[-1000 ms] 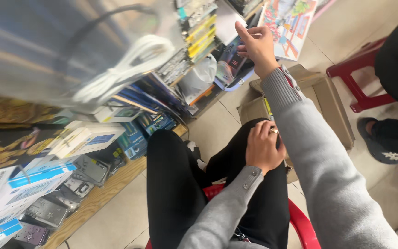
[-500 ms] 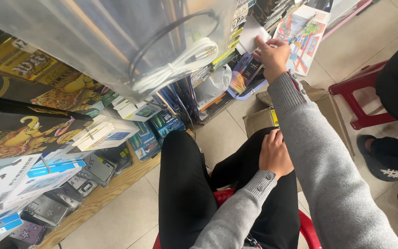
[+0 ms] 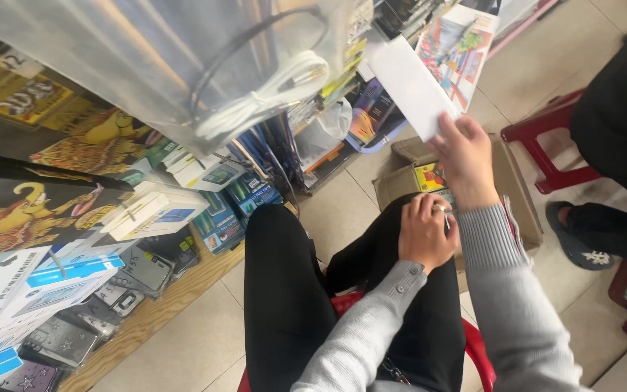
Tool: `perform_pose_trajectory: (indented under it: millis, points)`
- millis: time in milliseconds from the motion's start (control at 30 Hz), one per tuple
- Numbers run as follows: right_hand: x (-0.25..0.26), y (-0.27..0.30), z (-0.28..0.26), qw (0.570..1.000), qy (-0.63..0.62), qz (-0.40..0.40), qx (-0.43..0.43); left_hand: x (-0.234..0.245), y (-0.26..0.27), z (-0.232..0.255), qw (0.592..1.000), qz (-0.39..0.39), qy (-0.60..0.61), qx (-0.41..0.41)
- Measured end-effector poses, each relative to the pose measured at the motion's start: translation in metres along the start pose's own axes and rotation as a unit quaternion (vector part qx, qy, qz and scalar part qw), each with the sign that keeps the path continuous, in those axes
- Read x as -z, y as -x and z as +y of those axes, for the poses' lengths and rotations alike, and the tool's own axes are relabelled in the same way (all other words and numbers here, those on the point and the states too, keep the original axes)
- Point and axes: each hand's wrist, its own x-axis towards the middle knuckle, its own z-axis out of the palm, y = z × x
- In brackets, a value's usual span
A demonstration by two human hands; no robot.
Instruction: The person sits on a stool and repeatedly picks up a purple box and a white paper sheet. They place the purple box inside the white sheet, fold the sheet around it, and then place the wrapped item into a cardboard box on the floor. This process is repeated multiple times.
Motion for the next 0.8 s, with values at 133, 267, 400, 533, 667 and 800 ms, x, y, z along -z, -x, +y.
perform_pose_trajectory:
  millis: [133,267,400,533,667,800]
  points:
    - [0.033,0.066,-0.003,0.999,-0.035,0.025,0.016,0.012,-0.003,0.004,0.999,0.023,0.022,0.004]
    - [0.058,0.08,0.031,0.996,-0.071,-0.021,0.044,0.015,0.002,-0.015,0.971,0.008,0.209,0.118]
    - [0.057,0.091,0.07,0.99,-0.09,-0.111,0.007,0.057,0.007,-0.037,0.806,0.028,0.481,0.344]
    - [0.044,0.111,0.101,0.976,-0.054,-0.205,-0.053,0.16,-0.014,-0.021,0.782,0.029,0.483,0.392]
    - [0.017,0.139,0.089,0.917,0.044,-0.39,-0.075,0.198,0.006,-0.054,0.722,-0.005,0.574,0.387]
    - [0.0,0.163,0.075,0.881,0.129,-0.448,-0.084,0.202,0.033,-0.043,0.702,0.041,0.577,0.415]
